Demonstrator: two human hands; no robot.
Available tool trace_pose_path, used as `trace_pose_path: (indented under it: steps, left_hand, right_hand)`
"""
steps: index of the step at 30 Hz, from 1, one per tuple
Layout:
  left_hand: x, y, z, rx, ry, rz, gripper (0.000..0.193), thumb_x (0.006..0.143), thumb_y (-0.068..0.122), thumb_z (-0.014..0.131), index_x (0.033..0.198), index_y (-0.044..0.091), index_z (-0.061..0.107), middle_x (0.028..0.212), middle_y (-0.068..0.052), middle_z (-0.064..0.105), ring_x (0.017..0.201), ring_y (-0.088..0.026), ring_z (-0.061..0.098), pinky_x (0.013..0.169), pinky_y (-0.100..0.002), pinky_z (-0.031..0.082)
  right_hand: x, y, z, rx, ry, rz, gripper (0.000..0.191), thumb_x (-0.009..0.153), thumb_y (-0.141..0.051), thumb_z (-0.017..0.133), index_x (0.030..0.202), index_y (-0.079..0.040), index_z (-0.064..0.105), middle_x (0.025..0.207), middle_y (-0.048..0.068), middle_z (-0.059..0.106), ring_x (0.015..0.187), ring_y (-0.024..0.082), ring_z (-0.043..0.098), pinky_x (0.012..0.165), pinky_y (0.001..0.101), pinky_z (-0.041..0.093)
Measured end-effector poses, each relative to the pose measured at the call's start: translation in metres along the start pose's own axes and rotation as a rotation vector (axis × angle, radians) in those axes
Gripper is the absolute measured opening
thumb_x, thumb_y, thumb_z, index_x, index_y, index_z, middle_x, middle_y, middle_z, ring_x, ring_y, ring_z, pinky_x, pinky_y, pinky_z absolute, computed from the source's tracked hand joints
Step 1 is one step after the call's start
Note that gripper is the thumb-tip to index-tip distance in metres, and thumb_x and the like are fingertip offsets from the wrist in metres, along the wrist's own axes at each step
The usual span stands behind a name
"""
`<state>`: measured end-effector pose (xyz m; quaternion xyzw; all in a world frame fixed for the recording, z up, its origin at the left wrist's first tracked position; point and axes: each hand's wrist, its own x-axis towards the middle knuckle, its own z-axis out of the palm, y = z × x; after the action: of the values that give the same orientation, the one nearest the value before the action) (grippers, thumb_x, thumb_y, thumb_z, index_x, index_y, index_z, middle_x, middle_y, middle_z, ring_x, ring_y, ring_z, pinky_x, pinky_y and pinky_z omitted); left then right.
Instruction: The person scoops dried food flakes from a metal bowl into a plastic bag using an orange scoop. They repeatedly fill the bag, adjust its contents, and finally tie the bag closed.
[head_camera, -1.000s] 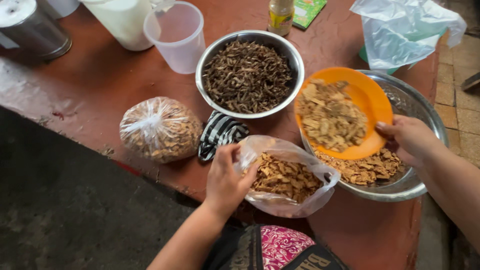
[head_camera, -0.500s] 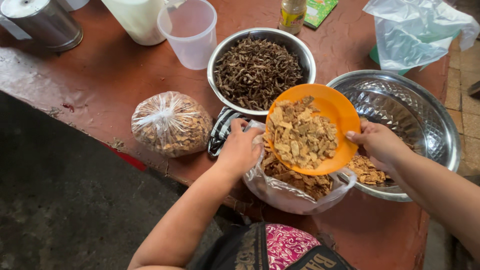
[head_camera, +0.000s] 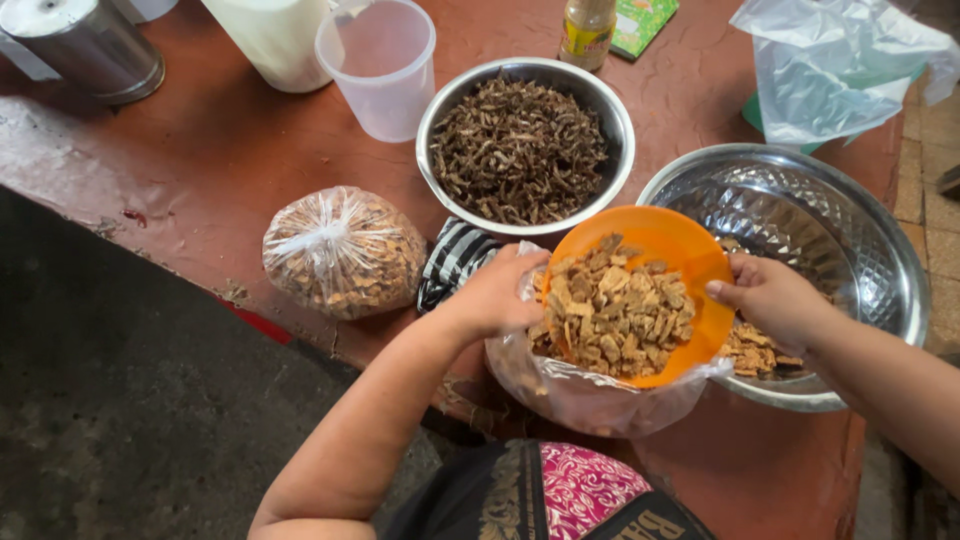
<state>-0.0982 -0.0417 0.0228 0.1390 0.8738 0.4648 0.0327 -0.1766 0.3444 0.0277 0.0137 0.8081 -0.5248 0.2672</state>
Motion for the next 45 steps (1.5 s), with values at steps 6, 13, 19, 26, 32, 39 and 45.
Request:
trace_pose_path:
  steps: [6, 13, 19, 26, 32, 39, 45]
  left_hand:
    - [-0.004, 0.005, 0.003, -0.023, 0.004, -0.078, 0.086, 0.072, 0.027, 0.072, 0.149, 0.000, 0.046, 0.152, -0.018, 0.047, 0.135, -0.035, 0.053, 0.111, -0.036, 0.042]
    - [-0.005, 0.010, 0.000, -0.065, 0.008, -0.073, 0.087, 0.072, 0.025, 0.073, 0.149, -0.002, 0.044, 0.150, -0.019, 0.047, 0.136, -0.035, 0.052, 0.111, -0.035, 0.042]
    - [-0.008, 0.012, 0.000, -0.094, 0.009, -0.072, 0.085, 0.071, 0.021, 0.070, 0.149, -0.002, 0.045, 0.148, -0.018, 0.049, 0.136, -0.033, 0.052, 0.112, -0.034, 0.042]
    - [-0.011, 0.015, -0.002, -0.146, 0.061, -0.045, 0.080, 0.071, 0.019, 0.072, 0.144, -0.002, 0.049, 0.145, -0.017, 0.053, 0.135, -0.033, 0.053, 0.111, -0.035, 0.041]
    - [-0.013, 0.019, -0.004, -0.180, 0.067, -0.018, 0.075, 0.072, 0.016, 0.069, 0.143, 0.000, 0.052, 0.141, -0.017, 0.056, 0.134, -0.032, 0.054, 0.113, -0.036, 0.041]
    - [-0.016, 0.015, -0.004, -0.170, 0.099, 0.045, 0.073, 0.073, 0.015, 0.069, 0.142, -0.002, 0.053, 0.146, -0.020, 0.054, 0.138, -0.033, 0.051, 0.115, -0.037, 0.038]
    - [-0.016, 0.009, -0.002, -0.269, 0.043, -0.042, 0.075, 0.069, 0.015, 0.063, 0.142, 0.001, 0.057, 0.140, -0.020, 0.061, 0.135, -0.031, 0.056, 0.116, -0.035, 0.040]
  right_hand:
    - [-0.016, -0.021, 0.018, -0.184, -0.047, -0.044, 0.029, 0.097, -0.009, 0.058, 0.122, 0.001, 0.069, 0.104, 0.010, 0.080, 0.093, 0.017, 0.073, 0.089, 0.0329, 0.055]
    - [-0.043, -0.049, 0.043, -0.254, 0.012, -0.072, 0.029, 0.098, -0.012, 0.059, 0.122, -0.002, 0.070, 0.102, 0.010, 0.080, 0.090, 0.016, 0.073, 0.083, 0.0331, 0.057]
    - [-0.066, -0.079, 0.054, -0.356, 0.059, -0.162, 0.030, 0.098, -0.017, 0.061, 0.124, -0.006, 0.070, 0.102, 0.005, 0.081, 0.087, 0.009, 0.070, 0.079, 0.0286, 0.055]
    - [-0.095, -0.102, 0.056, -0.544, 0.161, -0.058, 0.034, 0.099, -0.022, 0.065, 0.132, -0.020, 0.074, 0.085, 0.006, 0.078, 0.057, 0.016, 0.057, 0.056, 0.0328, 0.048]
    - [-0.108, -0.100, 0.056, -0.442, 0.237, -0.298, 0.035, 0.092, -0.018, 0.070, 0.127, -0.014, 0.071, 0.089, 0.004, 0.078, 0.068, 0.012, 0.066, 0.063, 0.0279, 0.055]
    - [-0.141, -0.112, 0.055, -0.524, 0.284, -0.512, 0.042, 0.090, -0.013, 0.067, 0.132, -0.016, 0.068, 0.109, 0.007, 0.074, 0.083, 0.012, 0.071, 0.066, 0.0274, 0.059]
    - [-0.159, -0.108, 0.066, -0.509, 0.226, -0.537, 0.047, 0.088, -0.011, 0.068, 0.134, -0.019, 0.067, 0.109, 0.004, 0.076, 0.082, 0.013, 0.071, 0.067, 0.0257, 0.061]
